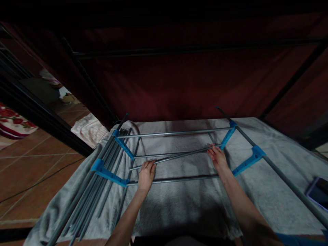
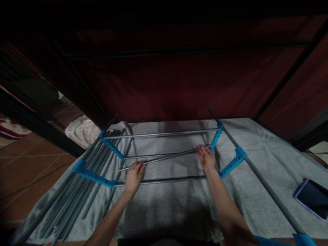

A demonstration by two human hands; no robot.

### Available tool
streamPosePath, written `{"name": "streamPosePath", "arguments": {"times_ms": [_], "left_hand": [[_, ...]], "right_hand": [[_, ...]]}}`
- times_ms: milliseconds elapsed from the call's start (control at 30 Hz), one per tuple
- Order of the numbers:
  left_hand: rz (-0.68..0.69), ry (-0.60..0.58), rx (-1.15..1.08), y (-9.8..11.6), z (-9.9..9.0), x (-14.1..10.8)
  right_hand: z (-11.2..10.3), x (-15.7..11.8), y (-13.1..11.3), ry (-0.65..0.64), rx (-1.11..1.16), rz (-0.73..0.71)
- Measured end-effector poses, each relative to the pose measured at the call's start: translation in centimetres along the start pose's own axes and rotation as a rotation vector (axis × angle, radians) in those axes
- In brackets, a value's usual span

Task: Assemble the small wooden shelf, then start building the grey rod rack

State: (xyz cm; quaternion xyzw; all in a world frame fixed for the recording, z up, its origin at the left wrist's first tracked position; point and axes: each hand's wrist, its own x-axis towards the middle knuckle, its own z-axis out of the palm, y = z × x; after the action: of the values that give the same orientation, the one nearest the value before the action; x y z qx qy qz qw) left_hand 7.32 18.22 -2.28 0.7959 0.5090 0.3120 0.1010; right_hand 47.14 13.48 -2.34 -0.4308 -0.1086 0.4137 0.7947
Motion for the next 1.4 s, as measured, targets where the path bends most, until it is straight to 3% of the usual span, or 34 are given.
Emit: {"name": "streamPosePath", "arguments": {"times_ms": [400,700,1400], "left_hand": [[0.024,0.005,-0.038,-0.4,0.5,0.0],[0.011,0.011,-0.036,0.0,0.3,0.0],[0.025,0.014,-0.027,-0.1,0.4,-0.1]], "right_hand": [[-1.3,-1.9,1.2,-0.086,-0.054,0.122],[0.1,-4.7,2.1,-0.235,-0.139,0.19],[-0.3,-4.4,1.9,-0.321,-0.15,0.24]]}}
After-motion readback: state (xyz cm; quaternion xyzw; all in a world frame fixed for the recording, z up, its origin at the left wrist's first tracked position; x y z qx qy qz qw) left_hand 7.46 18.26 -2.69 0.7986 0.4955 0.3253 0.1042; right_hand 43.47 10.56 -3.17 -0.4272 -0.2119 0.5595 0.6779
